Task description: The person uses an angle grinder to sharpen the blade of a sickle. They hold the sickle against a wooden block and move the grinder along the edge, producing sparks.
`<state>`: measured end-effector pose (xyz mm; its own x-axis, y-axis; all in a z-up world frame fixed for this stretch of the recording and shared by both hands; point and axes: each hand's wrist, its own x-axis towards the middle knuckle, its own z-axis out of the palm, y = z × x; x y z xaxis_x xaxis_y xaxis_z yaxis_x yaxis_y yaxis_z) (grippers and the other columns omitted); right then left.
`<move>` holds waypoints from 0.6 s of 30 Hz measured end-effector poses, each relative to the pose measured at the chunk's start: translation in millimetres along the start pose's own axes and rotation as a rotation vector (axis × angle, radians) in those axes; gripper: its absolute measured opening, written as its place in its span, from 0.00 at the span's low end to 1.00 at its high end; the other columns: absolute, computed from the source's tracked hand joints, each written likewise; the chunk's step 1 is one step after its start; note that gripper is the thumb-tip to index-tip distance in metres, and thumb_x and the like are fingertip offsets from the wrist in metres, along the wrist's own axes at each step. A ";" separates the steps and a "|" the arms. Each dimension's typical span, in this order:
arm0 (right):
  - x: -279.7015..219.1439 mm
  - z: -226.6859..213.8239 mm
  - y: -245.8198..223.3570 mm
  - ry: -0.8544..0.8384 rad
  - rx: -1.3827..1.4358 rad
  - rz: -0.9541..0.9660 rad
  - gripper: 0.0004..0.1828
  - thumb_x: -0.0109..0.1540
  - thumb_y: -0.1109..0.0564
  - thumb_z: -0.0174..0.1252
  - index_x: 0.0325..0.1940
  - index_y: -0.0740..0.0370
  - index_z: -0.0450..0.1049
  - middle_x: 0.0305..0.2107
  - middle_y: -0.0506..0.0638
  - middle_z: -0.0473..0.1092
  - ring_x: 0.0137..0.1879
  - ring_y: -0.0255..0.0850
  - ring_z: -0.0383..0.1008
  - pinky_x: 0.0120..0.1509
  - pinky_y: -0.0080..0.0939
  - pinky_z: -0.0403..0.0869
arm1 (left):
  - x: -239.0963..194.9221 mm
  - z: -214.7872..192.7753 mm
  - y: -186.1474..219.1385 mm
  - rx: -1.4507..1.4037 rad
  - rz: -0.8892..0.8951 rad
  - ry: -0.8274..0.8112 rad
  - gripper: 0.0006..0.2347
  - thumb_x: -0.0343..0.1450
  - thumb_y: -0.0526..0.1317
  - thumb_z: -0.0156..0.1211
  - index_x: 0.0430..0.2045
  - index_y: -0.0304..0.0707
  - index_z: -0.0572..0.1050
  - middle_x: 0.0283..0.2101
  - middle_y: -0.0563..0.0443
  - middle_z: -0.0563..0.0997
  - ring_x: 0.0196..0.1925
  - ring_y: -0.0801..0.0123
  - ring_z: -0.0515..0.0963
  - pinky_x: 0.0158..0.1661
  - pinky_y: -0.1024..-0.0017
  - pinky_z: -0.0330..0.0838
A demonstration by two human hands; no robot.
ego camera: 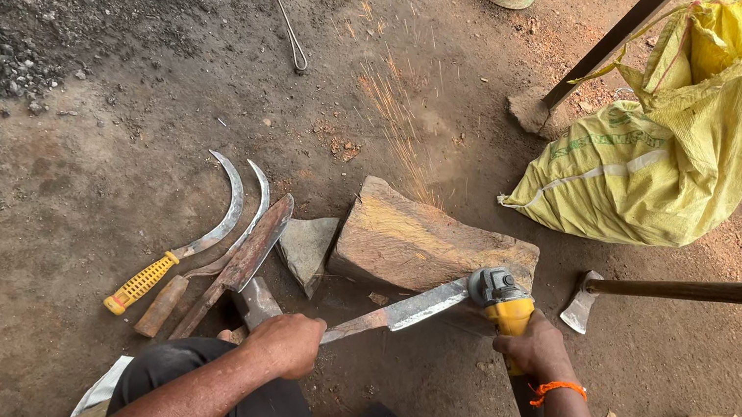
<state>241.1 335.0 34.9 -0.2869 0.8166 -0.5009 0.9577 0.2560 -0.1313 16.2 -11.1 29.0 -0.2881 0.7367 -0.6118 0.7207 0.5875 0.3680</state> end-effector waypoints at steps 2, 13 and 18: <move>-0.8 0.5 -0.2 0.002 0.024 -0.008 0.41 0.50 0.51 0.75 0.64 0.63 0.68 0.50 0.60 0.77 0.54 0.51 0.81 0.61 0.48 0.79 | 0.9 3.5 -0.5 -0.001 0.008 0.004 0.15 0.67 0.30 0.58 0.49 0.33 0.73 0.47 0.35 0.81 0.51 0.49 0.83 0.52 0.53 0.76; -11.8 5.4 3.1 0.058 0.134 -0.129 0.42 0.45 0.49 0.74 0.61 0.61 0.71 0.49 0.61 0.77 0.57 0.54 0.78 0.61 0.49 0.76 | 11.0 3.8 -4.7 -0.002 -0.025 -0.001 0.13 0.72 0.39 0.53 0.50 0.41 0.73 0.47 0.35 0.84 0.54 0.45 0.82 0.55 0.49 0.75; -15.2 -0.5 -2.9 0.077 0.054 -0.143 0.43 0.45 0.47 0.76 0.59 0.67 0.69 0.49 0.63 0.76 0.56 0.55 0.77 0.62 0.48 0.76 | 20.5 5.8 -10.5 0.082 -0.073 -0.077 0.14 0.72 0.40 0.55 0.52 0.41 0.72 0.49 0.37 0.84 0.57 0.46 0.82 0.58 0.50 0.74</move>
<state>242.6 322.1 43.3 -0.4193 0.8117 -0.4067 0.9061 0.3460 -0.2435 6.4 -4.1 8.5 -0.2942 0.6632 -0.6882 0.7499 0.6066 0.2640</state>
